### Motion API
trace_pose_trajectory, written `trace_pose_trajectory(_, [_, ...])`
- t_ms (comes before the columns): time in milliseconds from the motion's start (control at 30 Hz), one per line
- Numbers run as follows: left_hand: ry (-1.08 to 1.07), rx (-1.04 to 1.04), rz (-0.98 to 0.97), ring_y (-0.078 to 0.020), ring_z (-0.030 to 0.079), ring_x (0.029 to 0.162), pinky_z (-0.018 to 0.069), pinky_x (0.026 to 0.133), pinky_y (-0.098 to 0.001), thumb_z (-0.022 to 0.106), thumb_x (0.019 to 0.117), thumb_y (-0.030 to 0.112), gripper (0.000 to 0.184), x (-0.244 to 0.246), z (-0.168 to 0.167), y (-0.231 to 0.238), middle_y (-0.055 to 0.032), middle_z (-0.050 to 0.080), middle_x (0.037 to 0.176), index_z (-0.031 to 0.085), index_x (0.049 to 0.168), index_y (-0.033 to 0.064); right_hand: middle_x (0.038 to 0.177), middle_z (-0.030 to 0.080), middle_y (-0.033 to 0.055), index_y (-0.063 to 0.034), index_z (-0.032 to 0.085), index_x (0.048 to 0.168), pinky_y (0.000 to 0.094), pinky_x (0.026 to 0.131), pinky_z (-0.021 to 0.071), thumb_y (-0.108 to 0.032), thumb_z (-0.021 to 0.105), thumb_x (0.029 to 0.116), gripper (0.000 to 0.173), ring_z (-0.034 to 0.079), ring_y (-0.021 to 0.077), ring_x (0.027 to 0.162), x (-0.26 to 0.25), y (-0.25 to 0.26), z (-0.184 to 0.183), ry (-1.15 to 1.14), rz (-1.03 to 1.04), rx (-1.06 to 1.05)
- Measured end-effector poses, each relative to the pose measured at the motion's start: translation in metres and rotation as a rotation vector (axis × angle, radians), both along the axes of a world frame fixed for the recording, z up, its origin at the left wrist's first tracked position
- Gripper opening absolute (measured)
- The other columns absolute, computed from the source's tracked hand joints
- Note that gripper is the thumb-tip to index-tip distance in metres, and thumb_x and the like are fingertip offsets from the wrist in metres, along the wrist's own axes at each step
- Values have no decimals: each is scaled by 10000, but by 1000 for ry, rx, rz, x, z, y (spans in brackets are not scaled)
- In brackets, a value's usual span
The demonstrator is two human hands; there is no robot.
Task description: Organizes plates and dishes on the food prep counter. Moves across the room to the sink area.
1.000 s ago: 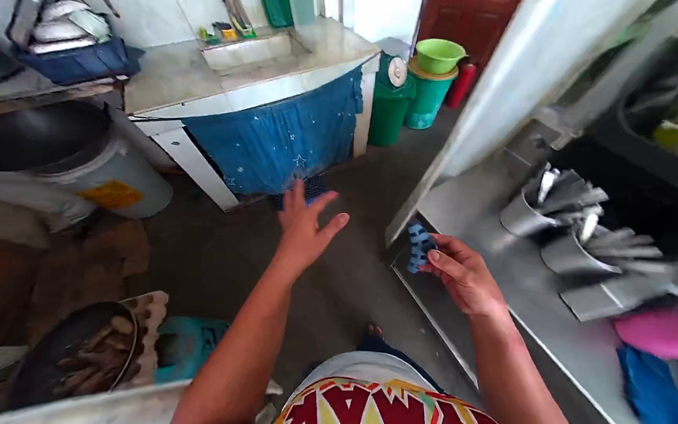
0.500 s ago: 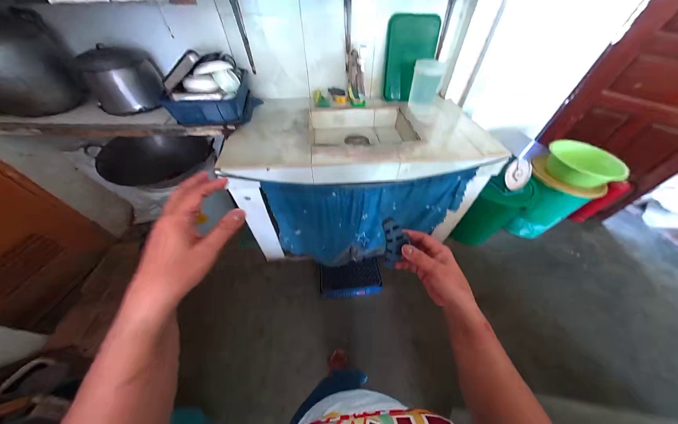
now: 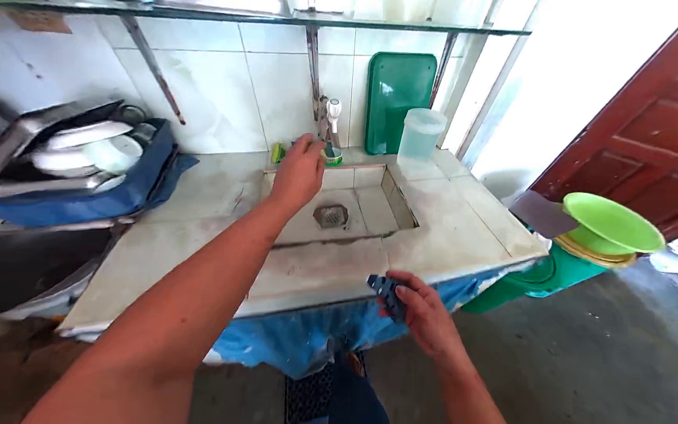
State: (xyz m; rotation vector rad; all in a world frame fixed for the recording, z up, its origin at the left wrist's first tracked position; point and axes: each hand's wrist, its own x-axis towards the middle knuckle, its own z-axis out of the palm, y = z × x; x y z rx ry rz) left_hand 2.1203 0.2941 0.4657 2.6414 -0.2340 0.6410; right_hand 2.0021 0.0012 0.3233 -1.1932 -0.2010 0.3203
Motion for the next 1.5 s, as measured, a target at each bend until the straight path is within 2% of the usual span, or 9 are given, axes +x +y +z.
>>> trace_pose_trajectory(233, [270,297,73,-598,348,1393,389,987,-764,587,1036,299,605,287,19,16,-270,151,1669,380,1579,133,1190,674,169,33,576,1332,416,792,648,-125,586,975,391,730,265,932,156,11,0,209,42,-103])
trace_pose_trajectory(467, [536,424,287,-553,621,1072,533,845,-660,399,1112,309,494,346,36,-5,-365,382,1467,445,1437,-60,1165,679,176,41,577,1329,414,790,650,-153,587,966,412,733,271,927,236,-4,14,269,5,-170])
trace_pose_trajectory(667, [282,-1042,280,-327,623,1140,549,948,-472,283,1124,301,516,323,-41,31,-277,492,1399,310,1508,-43,1153,678,176,42,580,1326,412,794,651,-145,590,962,409,733,266,925,265,21,24,275,27,-112])
trace_pose_trajectory(833, [721,-1275,239,-203,710,977,586,877,-344,571,996,-29,371,324,-112,11,-186,674,1179,515,1362,-53,1154,679,184,45,575,1324,415,802,650,-128,581,971,392,734,274,925,263,32,33,280,11,-102])
trace_pose_trajectory(933, [799,-880,214,-202,720,872,601,846,-379,503,1088,270,384,326,-100,26,-168,709,1032,623,1206,-75,1147,680,182,52,573,1322,415,803,649,-138,575,976,395,732,273,932,252,29,39,284,-62,-137])
trace_pose_trajectory(1100, [478,-350,253,-509,518,1297,367,1070,-711,261,1121,388,580,321,-16,72,-342,568,1337,565,1375,-36,1117,686,174,49,584,1298,416,778,653,-150,593,960,392,735,266,895,235,41,43,298,-157,-183])
trace_pose_trajectory(1233, [532,74,252,-536,625,1109,469,884,-710,517,990,628,783,325,53,34,-343,646,1159,528,1372,-55,1140,670,156,28,573,1312,393,778,661,-171,628,962,406,741,248,879,219,71,58,288,-195,-299])
trace_pose_trajectory(1400, [624,347,-2,-538,611,1119,465,908,-711,679,973,380,582,360,55,47,-350,627,1157,551,1277,-100,1073,717,46,-50,659,1298,245,706,588,-254,622,988,372,685,88,810,199,80,76,75,-118,-555])
trace_pose_trajectory(1500, [582,44,-256,-475,622,1128,463,986,-651,689,990,274,538,346,53,95,-313,636,1191,519,1373,-63,1083,679,32,-76,664,1318,194,614,521,-300,601,1007,389,592,29,683,191,76,79,-53,-82,-706])
